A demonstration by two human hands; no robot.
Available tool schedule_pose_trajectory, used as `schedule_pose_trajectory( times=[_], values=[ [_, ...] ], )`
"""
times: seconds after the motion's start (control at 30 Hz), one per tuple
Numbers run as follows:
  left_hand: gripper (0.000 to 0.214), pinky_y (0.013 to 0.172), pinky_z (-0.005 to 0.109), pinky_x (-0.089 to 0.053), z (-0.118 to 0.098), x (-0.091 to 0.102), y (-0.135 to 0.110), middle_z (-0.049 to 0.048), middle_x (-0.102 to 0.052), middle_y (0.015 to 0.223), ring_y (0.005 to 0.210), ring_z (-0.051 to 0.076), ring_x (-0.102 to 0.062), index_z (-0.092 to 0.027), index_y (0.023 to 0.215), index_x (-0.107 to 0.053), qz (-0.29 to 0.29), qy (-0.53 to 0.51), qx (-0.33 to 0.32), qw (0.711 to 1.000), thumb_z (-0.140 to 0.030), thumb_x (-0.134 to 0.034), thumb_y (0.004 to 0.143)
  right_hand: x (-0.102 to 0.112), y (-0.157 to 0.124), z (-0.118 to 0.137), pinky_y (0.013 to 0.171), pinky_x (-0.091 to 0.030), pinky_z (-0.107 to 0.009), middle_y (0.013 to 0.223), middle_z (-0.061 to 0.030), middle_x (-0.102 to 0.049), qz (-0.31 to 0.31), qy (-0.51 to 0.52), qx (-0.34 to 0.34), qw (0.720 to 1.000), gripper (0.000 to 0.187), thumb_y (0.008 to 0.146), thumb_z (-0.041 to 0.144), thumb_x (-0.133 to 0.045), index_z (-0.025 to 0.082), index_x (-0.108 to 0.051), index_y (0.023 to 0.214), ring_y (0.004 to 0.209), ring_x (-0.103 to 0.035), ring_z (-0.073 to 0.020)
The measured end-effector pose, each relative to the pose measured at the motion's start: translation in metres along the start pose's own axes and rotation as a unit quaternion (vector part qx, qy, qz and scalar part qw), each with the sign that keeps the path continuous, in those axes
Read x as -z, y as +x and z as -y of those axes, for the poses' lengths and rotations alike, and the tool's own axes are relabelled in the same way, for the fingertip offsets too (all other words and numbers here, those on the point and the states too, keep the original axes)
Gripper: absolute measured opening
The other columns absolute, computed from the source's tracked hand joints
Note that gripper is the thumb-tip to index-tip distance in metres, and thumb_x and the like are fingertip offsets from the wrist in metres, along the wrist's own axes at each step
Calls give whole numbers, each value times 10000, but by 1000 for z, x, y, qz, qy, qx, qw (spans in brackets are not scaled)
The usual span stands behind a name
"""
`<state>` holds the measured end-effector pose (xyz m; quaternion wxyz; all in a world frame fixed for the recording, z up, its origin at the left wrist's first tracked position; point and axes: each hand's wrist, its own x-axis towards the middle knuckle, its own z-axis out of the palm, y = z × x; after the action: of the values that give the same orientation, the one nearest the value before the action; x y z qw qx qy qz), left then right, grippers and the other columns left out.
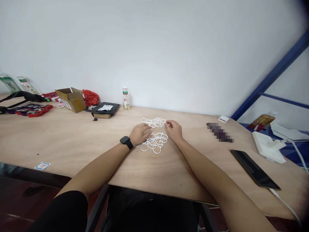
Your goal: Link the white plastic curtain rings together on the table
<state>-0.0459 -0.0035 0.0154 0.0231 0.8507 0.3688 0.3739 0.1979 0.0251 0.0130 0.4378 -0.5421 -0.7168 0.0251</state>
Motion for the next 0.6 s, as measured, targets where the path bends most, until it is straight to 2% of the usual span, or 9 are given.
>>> schedule_pose_trajectory(
  times=[0.13,0.23,0.3,0.47,0.6],
  values=[
    [340,924,392,-487,-2,2,1,109,-620,1146,1054,221,-592,-195,1169,-626,-83,1,-17,996,-348,-622,866,-9,-12,22,818,-498,-325,958,-58,-708,-2,63,129,990,219,924,353,-516,212,-669,996,810,-630,-182],
    [272,922,397,-473,-6,4,1,96,-636,1115,1037,215,-593,-201,1097,-659,-113,11,-27,993,-355,-619,875,-13,-19,36,843,-499,-342,922,-54,-715,3,92,213,973,192,941,333,-525,219,-667,1001,855,-642,-189],
    [216,911,391,-463,-9,5,1,80,-665,1048,994,204,-602,-204,1026,-682,-114,15,-32,993,-352,-604,890,-14,-21,41,845,-502,-346,919,-53,-719,9,102,248,963,179,949,317,-525,224,-668,1003,886,-646,-191],
    [190,876,384,-447,-14,4,2,68,-693,970,933,195,-605,-217,947,-704,-84,26,-29,996,-361,-591,898,-12,-23,43,809,-518,-361,908,-53,-722,14,102,258,961,175,957,310,-520,242,-671,1013,867,-654,-196],
    [186,863,382,-443,-14,3,1,70,-698,954,921,196,-604,-215,924,-705,-84,25,-32,996,-355,-583,902,-13,-23,41,804,-523,-361,895,-50,-724,13,111,259,959,169,953,311,-531,247,-676,1010,855,-660,-194]
  ],
)
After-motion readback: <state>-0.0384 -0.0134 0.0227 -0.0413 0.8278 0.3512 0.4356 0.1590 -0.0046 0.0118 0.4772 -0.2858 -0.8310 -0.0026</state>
